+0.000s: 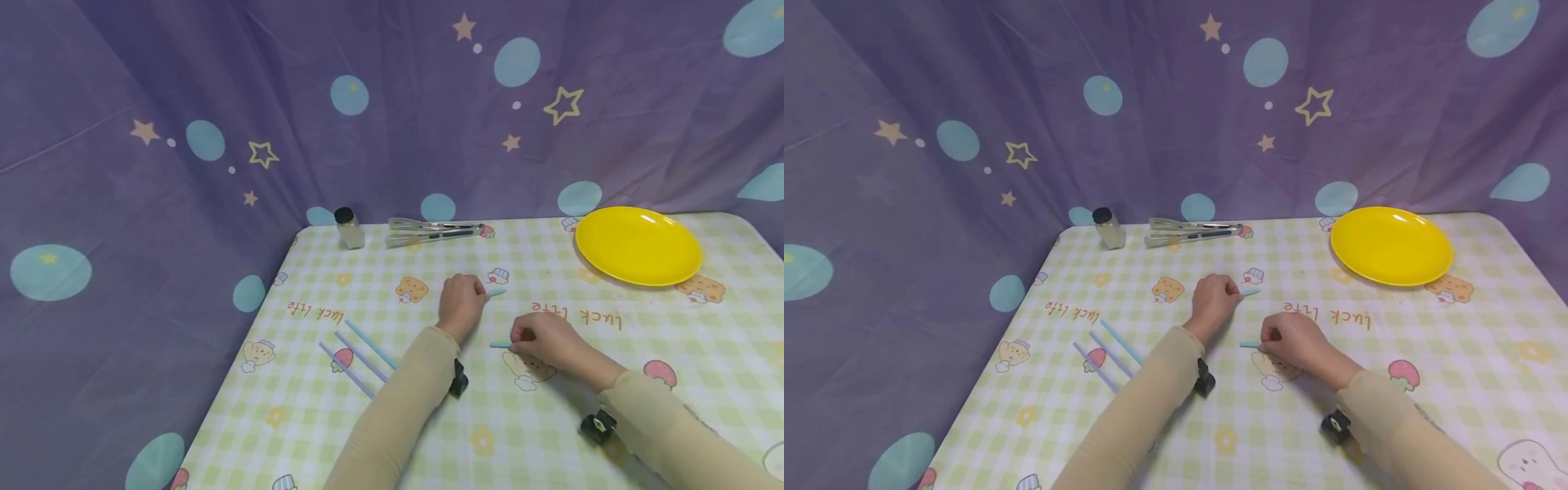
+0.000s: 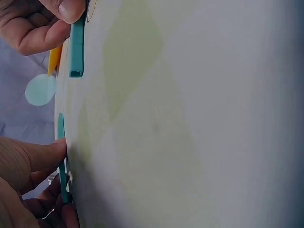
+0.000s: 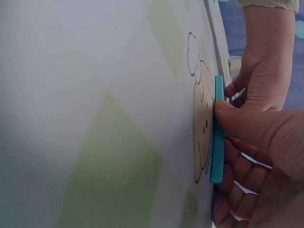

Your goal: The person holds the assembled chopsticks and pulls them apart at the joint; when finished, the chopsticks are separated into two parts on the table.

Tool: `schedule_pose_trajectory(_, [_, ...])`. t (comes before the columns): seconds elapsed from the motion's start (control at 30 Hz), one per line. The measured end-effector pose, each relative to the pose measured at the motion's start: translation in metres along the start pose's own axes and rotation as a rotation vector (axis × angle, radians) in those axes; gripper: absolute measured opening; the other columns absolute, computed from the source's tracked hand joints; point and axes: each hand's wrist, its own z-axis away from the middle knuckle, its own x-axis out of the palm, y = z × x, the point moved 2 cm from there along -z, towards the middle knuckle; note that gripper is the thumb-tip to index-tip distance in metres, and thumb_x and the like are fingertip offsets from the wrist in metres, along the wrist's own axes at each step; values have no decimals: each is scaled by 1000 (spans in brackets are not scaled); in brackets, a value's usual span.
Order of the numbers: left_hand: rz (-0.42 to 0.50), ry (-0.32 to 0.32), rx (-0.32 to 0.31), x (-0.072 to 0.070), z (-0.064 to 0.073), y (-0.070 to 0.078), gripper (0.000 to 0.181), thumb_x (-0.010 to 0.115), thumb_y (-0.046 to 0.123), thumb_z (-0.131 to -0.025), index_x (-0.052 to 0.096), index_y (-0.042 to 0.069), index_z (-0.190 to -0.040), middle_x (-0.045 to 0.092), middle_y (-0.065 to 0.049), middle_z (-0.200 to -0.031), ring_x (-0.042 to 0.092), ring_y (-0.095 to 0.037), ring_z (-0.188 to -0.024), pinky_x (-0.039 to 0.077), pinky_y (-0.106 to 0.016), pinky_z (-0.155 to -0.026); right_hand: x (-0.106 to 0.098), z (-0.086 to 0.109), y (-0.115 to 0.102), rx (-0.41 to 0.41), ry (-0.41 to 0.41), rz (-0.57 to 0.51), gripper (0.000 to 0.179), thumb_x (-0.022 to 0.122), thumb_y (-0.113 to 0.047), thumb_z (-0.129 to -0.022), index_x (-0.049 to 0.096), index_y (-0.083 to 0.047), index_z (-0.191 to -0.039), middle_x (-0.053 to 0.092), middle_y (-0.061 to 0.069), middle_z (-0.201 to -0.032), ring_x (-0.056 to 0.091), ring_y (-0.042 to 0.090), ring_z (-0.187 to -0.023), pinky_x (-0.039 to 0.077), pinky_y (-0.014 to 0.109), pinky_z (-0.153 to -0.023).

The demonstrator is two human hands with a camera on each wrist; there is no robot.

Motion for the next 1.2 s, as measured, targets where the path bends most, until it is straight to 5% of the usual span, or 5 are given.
schedule_pose_trajectory(0.2, [30,-33,-9,-5,0,0,15,78,30,-84,69,19,-78,59,7,-79,53,-14,-82,44,-29,-76,-3,0,0,7,-7,-4,17,72,-20,-88,64,-19,-74,57,-10,-68,49,10,-66,41,33,-67])
schedule_pose_trajectory(0.5, [54,-56,-21,-32,6,-10,13,70,29,-92,72,18,-85,66,7,-85,59,-14,-82,46,-30,-72,-10,-3,-3,31,-4,-11,12,63,-18,-95,70,-14,-87,63,-8,-76,49,12,-68,39,38,-72])
schedule_pose_trajectory(0.87, [45,-50,60,-58,27,-33,12,66,26,-94,74,17,-91,69,6,-87,61,-12,-78,48,-28,-69,-10,-7,-22,-12,104,-50,10,65,-13,-93,72,-12,-86,62,-8,-74,48,11,-65,42,32,-64])
schedule_pose_trajectory(1.2, [-5,-33,122,-76,47,-61,14,66,28,-95,74,17,-97,70,6,-94,63,-13,-85,50,-31,-74,-1,-16,-46,-98,67,-119,10,63,-13,-94,73,-10,-93,70,-4,-88,60,12,-78,50,36,-73])
